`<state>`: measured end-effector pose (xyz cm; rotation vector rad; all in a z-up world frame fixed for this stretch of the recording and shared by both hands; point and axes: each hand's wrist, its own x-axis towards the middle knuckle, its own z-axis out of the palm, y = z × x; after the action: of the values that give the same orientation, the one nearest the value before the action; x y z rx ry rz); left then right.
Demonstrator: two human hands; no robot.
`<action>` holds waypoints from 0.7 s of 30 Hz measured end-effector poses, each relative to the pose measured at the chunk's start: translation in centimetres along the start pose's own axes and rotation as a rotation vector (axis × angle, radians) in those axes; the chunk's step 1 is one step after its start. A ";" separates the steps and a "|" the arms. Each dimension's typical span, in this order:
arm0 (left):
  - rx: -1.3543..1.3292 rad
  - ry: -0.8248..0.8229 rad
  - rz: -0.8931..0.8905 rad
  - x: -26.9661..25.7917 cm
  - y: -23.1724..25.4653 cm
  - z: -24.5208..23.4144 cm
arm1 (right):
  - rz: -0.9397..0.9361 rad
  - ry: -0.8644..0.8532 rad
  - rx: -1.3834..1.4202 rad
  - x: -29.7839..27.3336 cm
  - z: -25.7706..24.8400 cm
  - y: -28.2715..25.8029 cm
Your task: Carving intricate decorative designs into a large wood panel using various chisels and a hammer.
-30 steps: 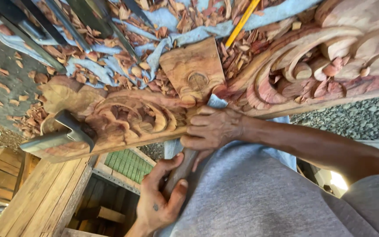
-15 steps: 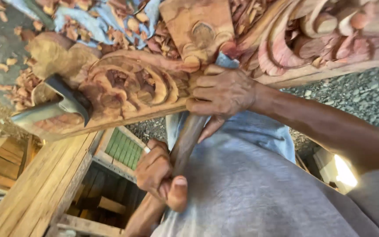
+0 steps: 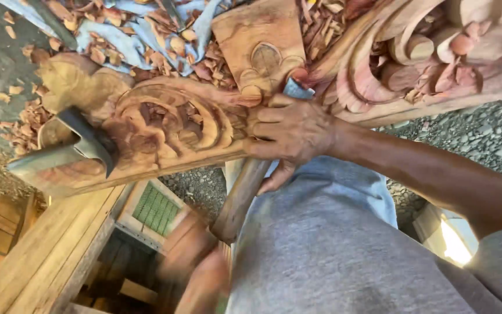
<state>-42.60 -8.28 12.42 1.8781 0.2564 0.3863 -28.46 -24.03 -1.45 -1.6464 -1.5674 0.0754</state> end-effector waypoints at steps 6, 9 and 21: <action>-0.046 0.098 -0.010 -0.5 1.0 0.1 | 0.048 0.012 -0.074 0.9 -0.8 -0.8; -0.124 0.103 -0.005 0.3 0.1 0.7 | 0.104 0.069 0.046 0.4 0.2 -1.4; 0.023 0.194 -0.231 -0.7 2.2 -3.2 | 0.129 -0.004 -0.087 0.4 -0.3 -1.7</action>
<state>-44.49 -6.42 15.35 1.8111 0.6048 0.4088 -29.53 -24.09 -0.03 -1.8154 -1.4842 0.0795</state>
